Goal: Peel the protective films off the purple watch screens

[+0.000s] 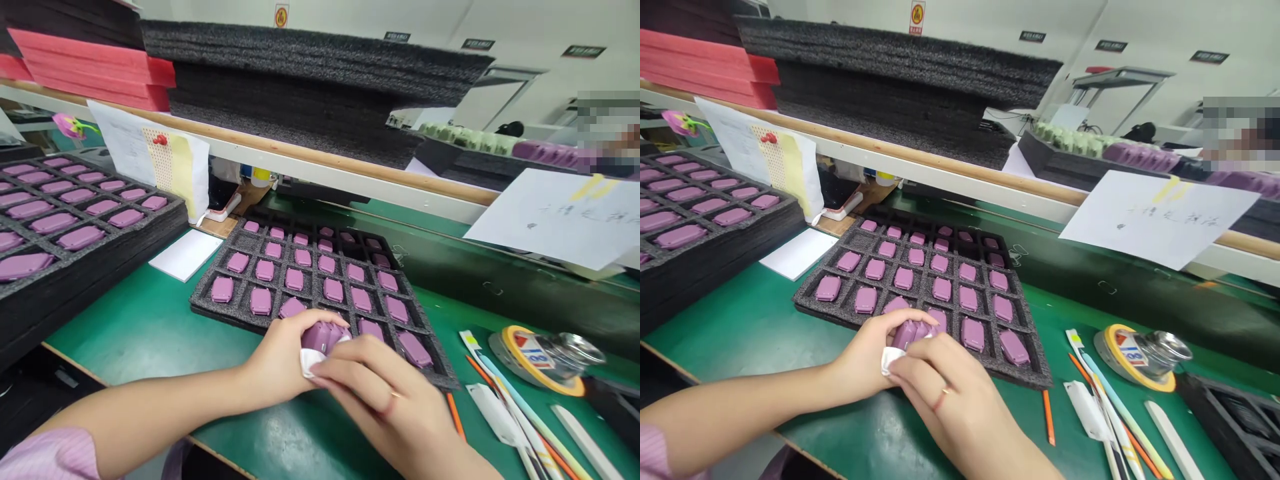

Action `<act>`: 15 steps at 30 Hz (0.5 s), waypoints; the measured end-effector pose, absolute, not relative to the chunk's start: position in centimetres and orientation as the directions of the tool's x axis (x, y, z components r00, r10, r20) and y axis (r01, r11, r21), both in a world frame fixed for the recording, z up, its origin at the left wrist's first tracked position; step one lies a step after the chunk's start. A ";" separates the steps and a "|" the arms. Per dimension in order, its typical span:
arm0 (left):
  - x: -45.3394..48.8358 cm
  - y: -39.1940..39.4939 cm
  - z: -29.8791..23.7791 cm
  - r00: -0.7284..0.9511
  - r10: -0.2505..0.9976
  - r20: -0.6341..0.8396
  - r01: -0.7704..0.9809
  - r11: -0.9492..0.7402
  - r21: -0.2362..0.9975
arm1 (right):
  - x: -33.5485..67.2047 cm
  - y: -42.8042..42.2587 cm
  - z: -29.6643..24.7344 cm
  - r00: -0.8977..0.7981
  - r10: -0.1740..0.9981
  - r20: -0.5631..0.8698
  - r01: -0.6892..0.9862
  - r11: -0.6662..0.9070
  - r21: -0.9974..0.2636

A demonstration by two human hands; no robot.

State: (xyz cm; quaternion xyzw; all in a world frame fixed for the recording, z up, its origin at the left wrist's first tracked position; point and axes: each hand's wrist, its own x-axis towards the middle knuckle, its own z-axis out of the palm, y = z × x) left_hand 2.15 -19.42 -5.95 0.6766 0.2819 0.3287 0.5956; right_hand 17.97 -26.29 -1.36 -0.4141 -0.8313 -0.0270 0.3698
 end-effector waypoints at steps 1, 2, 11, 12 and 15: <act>2.2 -19.4 -6.0 0.622 0.775 0.108 -0.008 -0.132 0.991 | 17.7 -25.6 -1.5 -0.387 0.661 0.642 0.684 0.673 -0.280; 2.2 -19.5 -6.0 0.614 0.784 0.095 -0.001 -0.120 0.993 | 17.6 -25.1 -1.6 -0.372 0.656 0.657 0.678 0.676 -0.290; 2.0 -19.5 -5.4 0.621 0.775 0.118 -0.005 -0.148 0.989 | 17.9 -24.7 -1.9 -0.373 0.634 0.678 0.713 0.663 -0.227; 2.0 -19.5 -5.3 0.615 0.782 0.103 0.015 -0.142 0.990 | 17.9 -24.6 -1.8 -0.347 0.624 0.700 0.738 0.642 -0.206; 2.0 -19.9 -4.9 0.608 0.794 0.020 0.086 -0.091 0.992 | 18.8 -24.3 -1.0 -0.259 0.639 0.725 0.813 0.549 -0.194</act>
